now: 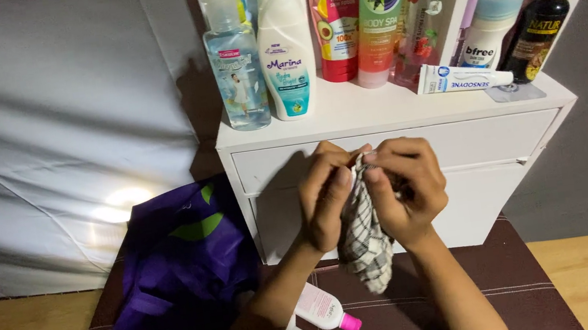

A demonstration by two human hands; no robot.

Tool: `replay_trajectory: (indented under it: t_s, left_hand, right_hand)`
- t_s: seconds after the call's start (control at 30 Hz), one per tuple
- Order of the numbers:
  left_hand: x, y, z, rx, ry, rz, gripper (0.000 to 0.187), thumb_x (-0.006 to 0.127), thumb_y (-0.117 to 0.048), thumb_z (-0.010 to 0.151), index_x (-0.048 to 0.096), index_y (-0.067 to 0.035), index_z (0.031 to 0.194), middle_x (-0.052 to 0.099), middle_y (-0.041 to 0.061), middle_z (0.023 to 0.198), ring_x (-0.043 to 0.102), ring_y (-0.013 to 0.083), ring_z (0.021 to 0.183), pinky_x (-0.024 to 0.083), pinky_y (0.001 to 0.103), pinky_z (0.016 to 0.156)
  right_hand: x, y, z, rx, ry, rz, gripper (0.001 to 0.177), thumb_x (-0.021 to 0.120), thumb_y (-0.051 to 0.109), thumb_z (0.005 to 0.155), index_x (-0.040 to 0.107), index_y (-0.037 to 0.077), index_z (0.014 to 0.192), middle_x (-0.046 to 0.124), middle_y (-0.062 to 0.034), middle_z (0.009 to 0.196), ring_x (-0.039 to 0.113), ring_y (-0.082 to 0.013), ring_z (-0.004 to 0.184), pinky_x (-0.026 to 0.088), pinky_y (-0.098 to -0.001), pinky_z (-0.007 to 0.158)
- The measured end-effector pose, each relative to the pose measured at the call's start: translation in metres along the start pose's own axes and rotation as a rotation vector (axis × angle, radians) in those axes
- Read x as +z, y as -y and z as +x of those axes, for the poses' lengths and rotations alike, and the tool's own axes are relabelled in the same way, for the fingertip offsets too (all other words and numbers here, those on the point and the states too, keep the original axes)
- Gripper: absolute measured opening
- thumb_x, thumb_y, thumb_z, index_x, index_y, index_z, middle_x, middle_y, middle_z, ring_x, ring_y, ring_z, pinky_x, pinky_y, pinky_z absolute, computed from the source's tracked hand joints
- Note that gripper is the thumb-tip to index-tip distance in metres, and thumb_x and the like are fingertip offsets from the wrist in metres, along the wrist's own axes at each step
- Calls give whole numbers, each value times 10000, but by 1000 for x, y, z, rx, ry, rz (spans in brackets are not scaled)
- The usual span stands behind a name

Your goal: Wiping down skincare and cosmetic products with a cloth and organizing them on a dresser.

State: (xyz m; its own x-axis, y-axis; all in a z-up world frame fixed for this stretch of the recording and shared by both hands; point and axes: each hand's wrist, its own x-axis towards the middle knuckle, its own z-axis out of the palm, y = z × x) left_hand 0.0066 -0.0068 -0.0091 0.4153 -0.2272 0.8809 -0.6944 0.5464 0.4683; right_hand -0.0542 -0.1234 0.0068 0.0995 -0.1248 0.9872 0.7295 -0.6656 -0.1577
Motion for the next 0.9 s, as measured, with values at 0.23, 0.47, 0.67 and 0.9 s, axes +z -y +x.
replay_trajectory:
  t_s: [0.23, 0.47, 0.67, 0.9]
  left_hand:
    - [0, 0, -1, -134, -11, -100, 459, 496, -391, 1107, 559, 38, 1259, 538, 87, 1146, 523, 167, 1110, 401, 316, 1067]
    - [-16, -1, 5, -130, -163, -247, 456, 496, -427, 1122, 520, 2, 1275, 567, 117, 1150, 538, 189, 1079, 436, 330, 988]
    - [-48, -5, 15, -35, -278, -401, 422, 518, -449, 1135, 509, -51, 1275, 573, 133, 1121, 533, 222, 1030, 433, 370, 929]
    - [-33, -32, 26, -151, -79, -433, 909, 298, -731, 1033, 272, -79, 1666, 502, 201, 1556, 501, 265, 1317, 405, 400, 1101]
  right_hand:
    - [6, 4, 0, 59, -57, 36, 144, 735, 1, 957, 664, -24, 1080, 657, -155, 1048, 639, -205, 891, 519, -275, 720]
    - [14, 7, 1, -55, 162, 147, 184, 797, 13, 878, 696, -15, 1030, 675, -143, 1027, 675, -213, 887, 543, -308, 756]
    - [30, 11, -5, -145, 381, 353, 174, 827, 45, 864, 752, 6, 1016, 654, -119, 1048, 686, -208, 872, 555, -318, 737]
    - [31, 8, -13, -120, 386, 359, 196, 828, 26, 867, 723, -11, 1028, 624, -143, 1040, 683, -217, 879, 556, -321, 755]
